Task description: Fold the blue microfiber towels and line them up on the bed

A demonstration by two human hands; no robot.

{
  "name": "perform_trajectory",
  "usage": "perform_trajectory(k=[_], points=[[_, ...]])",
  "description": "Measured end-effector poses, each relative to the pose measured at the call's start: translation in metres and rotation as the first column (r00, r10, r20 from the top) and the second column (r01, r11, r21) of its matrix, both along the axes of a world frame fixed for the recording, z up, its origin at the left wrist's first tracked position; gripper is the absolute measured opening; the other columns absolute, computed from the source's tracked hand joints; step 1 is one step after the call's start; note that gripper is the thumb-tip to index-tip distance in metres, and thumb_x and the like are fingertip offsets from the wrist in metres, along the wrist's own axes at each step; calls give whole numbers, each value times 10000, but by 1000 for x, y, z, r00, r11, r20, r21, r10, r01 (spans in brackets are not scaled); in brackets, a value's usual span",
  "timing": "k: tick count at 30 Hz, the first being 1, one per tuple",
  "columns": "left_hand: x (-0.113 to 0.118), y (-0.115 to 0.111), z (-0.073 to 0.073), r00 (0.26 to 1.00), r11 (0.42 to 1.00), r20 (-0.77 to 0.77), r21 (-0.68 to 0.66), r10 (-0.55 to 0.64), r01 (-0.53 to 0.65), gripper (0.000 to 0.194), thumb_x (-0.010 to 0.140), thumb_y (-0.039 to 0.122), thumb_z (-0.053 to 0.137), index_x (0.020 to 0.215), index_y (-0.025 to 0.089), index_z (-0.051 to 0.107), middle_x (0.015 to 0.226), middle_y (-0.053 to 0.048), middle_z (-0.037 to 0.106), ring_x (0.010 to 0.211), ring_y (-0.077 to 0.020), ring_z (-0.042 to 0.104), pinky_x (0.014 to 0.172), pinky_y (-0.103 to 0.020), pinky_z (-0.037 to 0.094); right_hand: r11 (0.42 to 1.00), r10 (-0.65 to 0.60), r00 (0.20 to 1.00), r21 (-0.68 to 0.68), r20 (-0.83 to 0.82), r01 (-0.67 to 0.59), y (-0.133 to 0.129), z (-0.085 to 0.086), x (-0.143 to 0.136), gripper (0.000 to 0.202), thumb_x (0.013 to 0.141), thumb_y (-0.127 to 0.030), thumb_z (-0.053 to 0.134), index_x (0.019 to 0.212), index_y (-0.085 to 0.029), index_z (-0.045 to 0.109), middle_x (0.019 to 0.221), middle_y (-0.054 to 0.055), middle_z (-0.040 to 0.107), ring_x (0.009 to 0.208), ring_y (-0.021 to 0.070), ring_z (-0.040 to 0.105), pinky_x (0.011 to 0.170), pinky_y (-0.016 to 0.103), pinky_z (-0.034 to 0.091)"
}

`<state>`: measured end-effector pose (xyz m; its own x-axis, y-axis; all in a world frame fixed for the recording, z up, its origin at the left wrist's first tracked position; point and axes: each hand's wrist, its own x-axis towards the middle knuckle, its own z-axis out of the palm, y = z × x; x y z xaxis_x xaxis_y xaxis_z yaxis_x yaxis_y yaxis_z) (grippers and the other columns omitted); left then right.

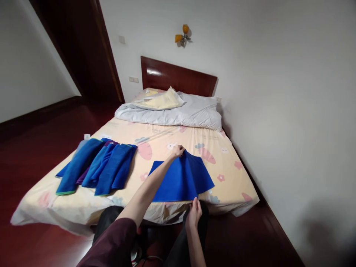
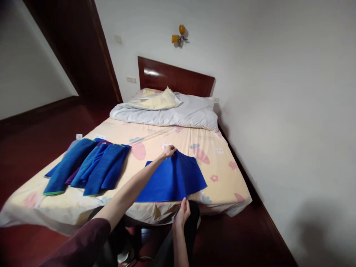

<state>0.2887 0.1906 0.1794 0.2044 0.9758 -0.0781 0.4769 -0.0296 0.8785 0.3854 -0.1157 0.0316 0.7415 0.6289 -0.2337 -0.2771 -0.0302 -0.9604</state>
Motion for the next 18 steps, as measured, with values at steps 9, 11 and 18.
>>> perform_trajectory(k=[9, 11, 18], points=[[-66, -38, 79, 971, 991, 231, 133, -64, 34, 322, 843, 452, 673, 852, 131, 708, 729, -66, 721, 632, -157, 673, 602, -258, 552, 981, -136, 964, 167, 227, 99, 33, 115, 76, 687, 684, -703, 707, 1020, -106, 753, 904, 103, 763, 826, 219, 676, 801, 329, 546], [-77, -42, 97, 955, 990, 290, 141, -65, 25, 371, 808, 493, 710, 856, 126, 704, 729, -73, 723, 648, -164, 686, 639, -279, 576, 973, -127, 945, 225, 302, 58, 43, 146, 94, 680, 681, -682, 722, 1018, -93, 747, 938, 124, 766, 847, 220, 681, 813, 333, 545], [-100, -61, 162, 868, 980, 497, 176, -10, -90, 441, 721, 431, 833, 956, 128, 615, 704, -44, 711, 645, -149, 703, 705, -294, 603, 877, -141, 889, 472, 435, -92, 72, 240, 122, 546, 692, -525, 802, 1019, -98, 704, 1064, 193, 741, 973, 241, 695, 913, 383, 541]])
